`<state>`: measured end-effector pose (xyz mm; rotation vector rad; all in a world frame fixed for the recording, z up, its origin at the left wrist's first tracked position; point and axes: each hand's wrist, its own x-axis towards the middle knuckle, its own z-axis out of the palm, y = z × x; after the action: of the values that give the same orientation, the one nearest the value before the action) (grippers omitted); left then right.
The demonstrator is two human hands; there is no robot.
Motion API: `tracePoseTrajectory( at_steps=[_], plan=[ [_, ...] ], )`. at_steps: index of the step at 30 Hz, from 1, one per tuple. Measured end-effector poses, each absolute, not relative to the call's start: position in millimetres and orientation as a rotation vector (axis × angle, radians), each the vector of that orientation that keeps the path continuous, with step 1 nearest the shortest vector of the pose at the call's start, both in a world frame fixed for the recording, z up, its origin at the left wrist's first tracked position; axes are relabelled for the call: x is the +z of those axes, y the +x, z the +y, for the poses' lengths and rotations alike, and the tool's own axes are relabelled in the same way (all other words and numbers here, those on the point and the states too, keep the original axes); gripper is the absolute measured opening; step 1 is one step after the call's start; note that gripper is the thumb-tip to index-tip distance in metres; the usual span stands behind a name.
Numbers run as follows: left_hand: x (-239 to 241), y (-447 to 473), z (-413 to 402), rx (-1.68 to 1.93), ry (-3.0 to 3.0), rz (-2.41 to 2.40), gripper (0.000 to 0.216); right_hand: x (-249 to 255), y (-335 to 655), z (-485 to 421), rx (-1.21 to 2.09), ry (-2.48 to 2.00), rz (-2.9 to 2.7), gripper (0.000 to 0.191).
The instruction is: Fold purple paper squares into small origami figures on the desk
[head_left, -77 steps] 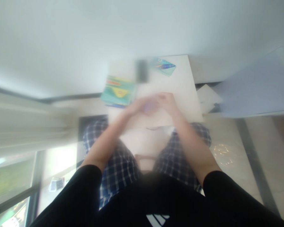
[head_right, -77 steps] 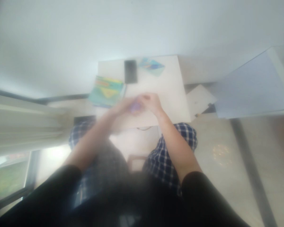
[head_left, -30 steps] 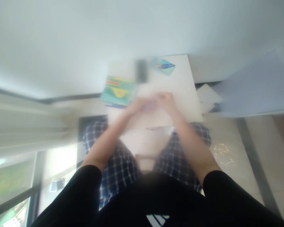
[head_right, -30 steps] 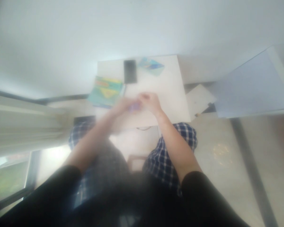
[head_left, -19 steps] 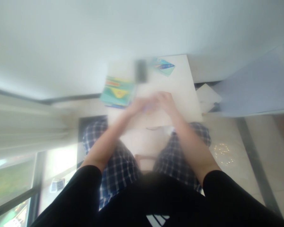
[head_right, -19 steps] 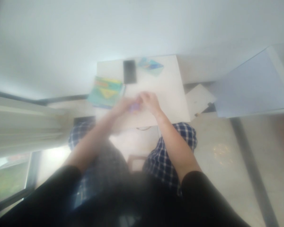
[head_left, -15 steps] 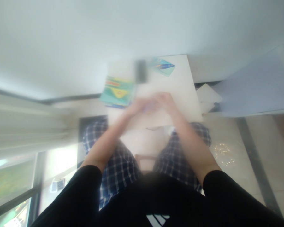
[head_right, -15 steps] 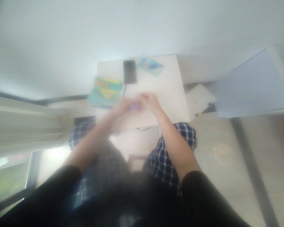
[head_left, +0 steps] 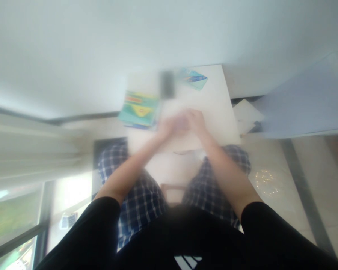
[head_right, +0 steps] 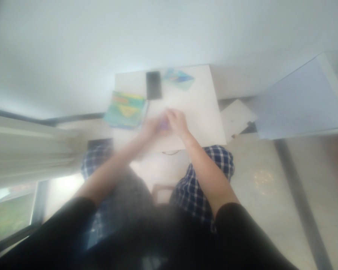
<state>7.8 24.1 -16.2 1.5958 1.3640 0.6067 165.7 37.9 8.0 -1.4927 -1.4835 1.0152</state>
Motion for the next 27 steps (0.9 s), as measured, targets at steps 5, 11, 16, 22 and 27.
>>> tracePoseTrajectory(
  at_steps=[5, 11, 16, 22, 27],
  plan=[
    [-14.3, 5.4, 25.6, 0.614, 1.526, 1.298, 0.043, 11.6, 171.5, 41.2, 1.082, -1.475, -1.526, 0.046],
    [-18.9, 3.4, 31.8, 0.595, 1.601, 1.326, 0.040, 11.7, 166.5, 37.7, 0.850, -1.557, -1.586, 0.033],
    [-26.3, 2.2, 33.0, 0.577, 1.639, 1.366, 0.052, 8.2, 163.5, 36.7, 0.848, -1.589, -1.547, 0.033],
    [-15.8, -2.8, 33.4, 0.620, 1.601, 1.105, 0.065, 13.7, 168.3, 39.3, 0.904, -1.603, -1.502, 0.034],
    [-4.9, -9.1, 33.9, 0.570, 1.618, 1.059, 0.068, 13.9, 168.2, 37.1, 0.931, -1.560, -1.502, 0.039]
  ],
)
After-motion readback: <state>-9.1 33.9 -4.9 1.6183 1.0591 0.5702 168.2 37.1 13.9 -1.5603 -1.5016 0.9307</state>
